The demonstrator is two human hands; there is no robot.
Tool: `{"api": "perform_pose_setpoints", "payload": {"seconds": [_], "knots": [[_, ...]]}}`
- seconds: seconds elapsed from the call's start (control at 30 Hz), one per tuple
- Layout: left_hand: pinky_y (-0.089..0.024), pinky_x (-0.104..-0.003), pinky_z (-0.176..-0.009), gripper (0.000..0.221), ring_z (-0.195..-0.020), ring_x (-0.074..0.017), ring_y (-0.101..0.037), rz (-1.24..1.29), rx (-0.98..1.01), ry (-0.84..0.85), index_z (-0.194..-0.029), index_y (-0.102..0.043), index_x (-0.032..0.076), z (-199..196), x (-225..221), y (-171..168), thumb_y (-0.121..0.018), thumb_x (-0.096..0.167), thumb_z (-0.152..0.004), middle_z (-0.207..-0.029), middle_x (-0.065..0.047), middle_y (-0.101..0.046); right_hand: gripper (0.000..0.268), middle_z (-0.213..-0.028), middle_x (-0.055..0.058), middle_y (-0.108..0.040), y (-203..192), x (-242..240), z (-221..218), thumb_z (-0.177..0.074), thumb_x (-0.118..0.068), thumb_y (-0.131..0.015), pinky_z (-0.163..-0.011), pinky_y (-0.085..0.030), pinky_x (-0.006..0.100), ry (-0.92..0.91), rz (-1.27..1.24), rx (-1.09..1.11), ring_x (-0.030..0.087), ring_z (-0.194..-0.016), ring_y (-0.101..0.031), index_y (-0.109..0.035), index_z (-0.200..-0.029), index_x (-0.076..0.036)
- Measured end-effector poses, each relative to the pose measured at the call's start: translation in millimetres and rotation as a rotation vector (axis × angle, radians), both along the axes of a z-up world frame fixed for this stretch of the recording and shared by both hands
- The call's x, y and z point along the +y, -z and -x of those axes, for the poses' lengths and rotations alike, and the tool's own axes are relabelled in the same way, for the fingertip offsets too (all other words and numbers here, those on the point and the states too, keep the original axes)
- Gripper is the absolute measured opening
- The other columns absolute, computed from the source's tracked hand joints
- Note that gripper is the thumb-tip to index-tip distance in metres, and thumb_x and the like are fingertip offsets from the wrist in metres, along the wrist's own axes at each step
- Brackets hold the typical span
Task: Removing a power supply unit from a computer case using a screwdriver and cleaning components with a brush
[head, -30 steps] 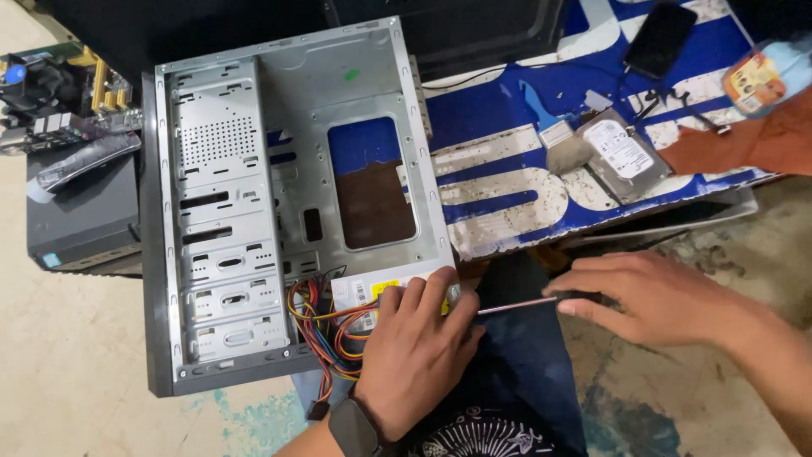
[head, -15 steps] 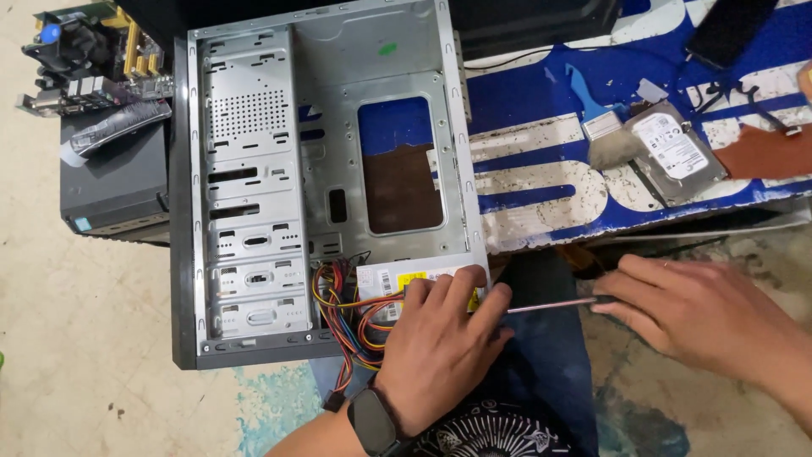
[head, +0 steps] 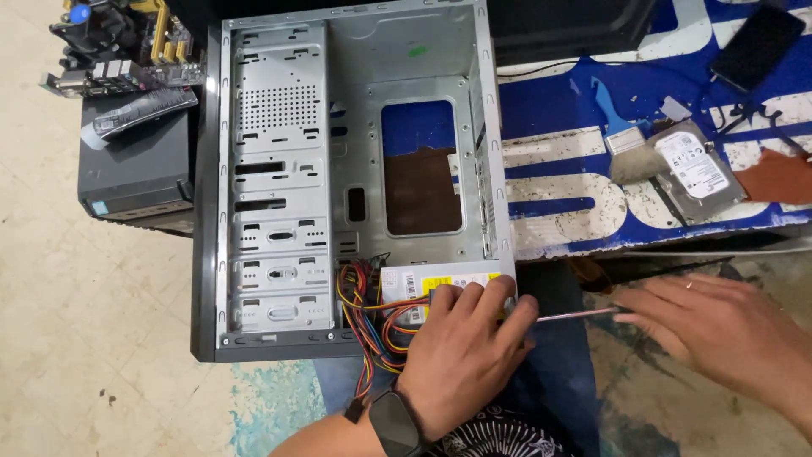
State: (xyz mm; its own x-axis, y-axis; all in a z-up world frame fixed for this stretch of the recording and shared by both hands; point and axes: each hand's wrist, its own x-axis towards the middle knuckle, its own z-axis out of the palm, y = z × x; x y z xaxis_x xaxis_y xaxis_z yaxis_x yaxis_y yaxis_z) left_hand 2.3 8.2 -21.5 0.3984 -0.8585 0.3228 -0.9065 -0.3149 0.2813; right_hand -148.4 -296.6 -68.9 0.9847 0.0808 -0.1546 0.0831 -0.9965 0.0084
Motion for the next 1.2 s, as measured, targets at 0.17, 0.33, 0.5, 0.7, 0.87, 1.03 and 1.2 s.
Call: {"api": "perform_pose_setpoints", "payload": {"seconds": [0.17, 0.33, 0.5, 0.7, 0.87, 1.03, 1.2], "knots": [[-0.039, -0.046, -0.072, 0.041, -0.082, -0.0322, -0.053, 0.021, -0.005, -0.007, -0.119, -0.059, 0.011, -1.0, -0.2, -2.8, -0.079, 0.028, -0.088, -0.115, -0.013, -0.056, 0.039, -0.104, -0.013, -0.08, -5.2, 4.8, 2.5, -0.075, -0.048, -0.081, -0.076, -0.064, 0.036, -0.008, -0.155, -0.055, 0.011, -0.087, -0.079, -0.078, -0.109, -0.032], [-0.038, -0.046, -0.073, 0.038, -0.084, -0.0328, -0.052, 0.03, 0.04, 0.013, -0.111, -0.057, 0.011, -1.3, 1.0, -2.5, -0.082, 0.029, -0.088, -0.116, -0.014, -0.054, 0.049, -0.138, -0.005, -0.064, 2.2, 15.1, 1.6, -0.088, -0.057, -0.059, -0.098, -0.058, 0.044, 0.289, -0.213, 0.295, 0.021, -0.122, -0.066, -0.064, -0.136, -0.05], [-0.039, -0.047, -0.072, 0.038, -0.084, -0.0328, -0.054, 0.014, 0.017, 0.009, -0.111, -0.059, 0.012, -0.7, 0.1, -1.9, -0.082, 0.032, -0.088, -0.118, -0.014, -0.055, 0.048, -0.158, -0.014, -0.046, -20.9, 11.1, -14.8, -0.096, -0.049, -0.049, -0.126, -0.034, 0.05, 0.465, -0.382, 0.657, 0.016, -0.155, -0.035, -0.058, -0.143, -0.051], [-0.041, -0.047, -0.073, 0.039, -0.084, -0.0317, -0.054, 0.014, -0.009, 0.011, -0.109, -0.058, 0.013, -0.3, 0.2, -0.6, -0.084, 0.031, -0.087, -0.118, -0.014, -0.055, 0.048, -0.12, -0.007, -0.067, -15.3, 9.7, -7.8, -0.082, -0.035, -0.076, -0.086, -0.052, 0.05, 0.127, -0.353, 0.109, 0.022, -0.099, -0.066, -0.07, -0.13, -0.035], [-0.041, -0.047, -0.072, 0.036, -0.086, -0.0321, -0.054, -0.017, 0.0, 0.015, -0.11, -0.059, 0.013, -0.7, 0.5, -0.4, -0.082, 0.032, -0.088, -0.121, -0.015, -0.055, 0.031, -0.089, -0.008, -0.067, -18.1, 20.1, -4.1, -0.084, -0.032, -0.078, -0.069, -0.054, 0.035, -0.053, -0.08, -0.211, 0.016, -0.075, -0.066, -0.074, -0.114, -0.027], [-0.04, -0.046, -0.071, 0.033, -0.082, -0.0311, -0.053, -0.018, -0.022, 0.01, -0.106, -0.059, 0.013, -0.9, -0.7, -2.4, -0.081, 0.032, -0.09, -0.118, -0.013, -0.055, 0.032, -0.102, -0.002, -0.067, -26.9, 29.0, -10.2, -0.09, -0.04, -0.068, -0.071, -0.055, 0.041, -0.026, -0.286, -0.08, 0.02, -0.082, -0.068, -0.069, -0.117, -0.022], [-0.04, -0.046, -0.072, 0.037, -0.083, -0.0317, -0.054, -0.045, -0.022, 0.008, -0.111, -0.059, 0.013, -0.6, -1.1, -3.2, -0.08, 0.034, -0.089, -0.119, -0.014, -0.055, 0.033, -0.103, -0.006, -0.07, -27.7, 30.8, -10.9, -0.095, -0.036, -0.058, -0.08, -0.05, 0.04, 0.084, -0.407, 0.018, 0.019, -0.091, -0.064, -0.071, -0.123, -0.025]]}}
